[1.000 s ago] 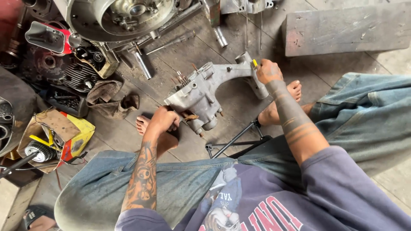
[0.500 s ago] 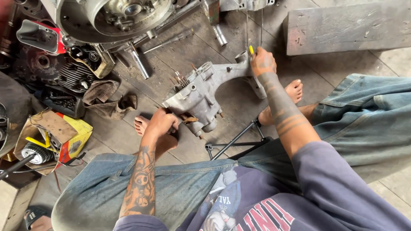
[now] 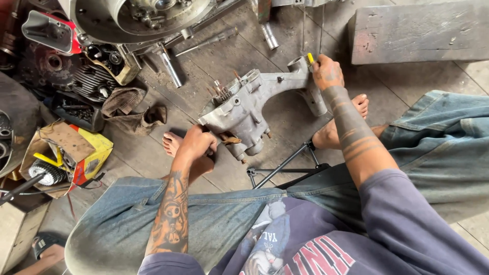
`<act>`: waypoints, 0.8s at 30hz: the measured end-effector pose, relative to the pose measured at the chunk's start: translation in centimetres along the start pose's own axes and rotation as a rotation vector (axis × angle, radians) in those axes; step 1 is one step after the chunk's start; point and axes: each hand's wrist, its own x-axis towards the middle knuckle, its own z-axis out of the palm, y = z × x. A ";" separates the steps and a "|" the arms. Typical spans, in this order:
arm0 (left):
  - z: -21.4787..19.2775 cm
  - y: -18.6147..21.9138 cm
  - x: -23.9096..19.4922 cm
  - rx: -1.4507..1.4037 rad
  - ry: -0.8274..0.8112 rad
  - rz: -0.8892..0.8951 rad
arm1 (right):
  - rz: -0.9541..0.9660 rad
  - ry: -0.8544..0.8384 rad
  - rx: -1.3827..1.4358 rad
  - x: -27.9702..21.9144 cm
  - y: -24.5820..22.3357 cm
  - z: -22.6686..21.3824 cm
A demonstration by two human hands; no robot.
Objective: The person is using a small brush to clean dirt and grime from a motorcycle engine casing.
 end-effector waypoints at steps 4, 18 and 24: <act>-0.2 0.2 0.2 0.000 -0.003 0.000 | -0.054 -0.049 0.077 -2.1 0.5 -1.5; -0.9 2.6 -3.6 -0.071 0.005 0.023 | -0.268 0.201 0.098 -3.2 -0.9 -1.2; -0.7 2.4 -3.4 -0.061 0.011 0.061 | -0.378 0.322 -0.061 -2.4 -1.6 -1.2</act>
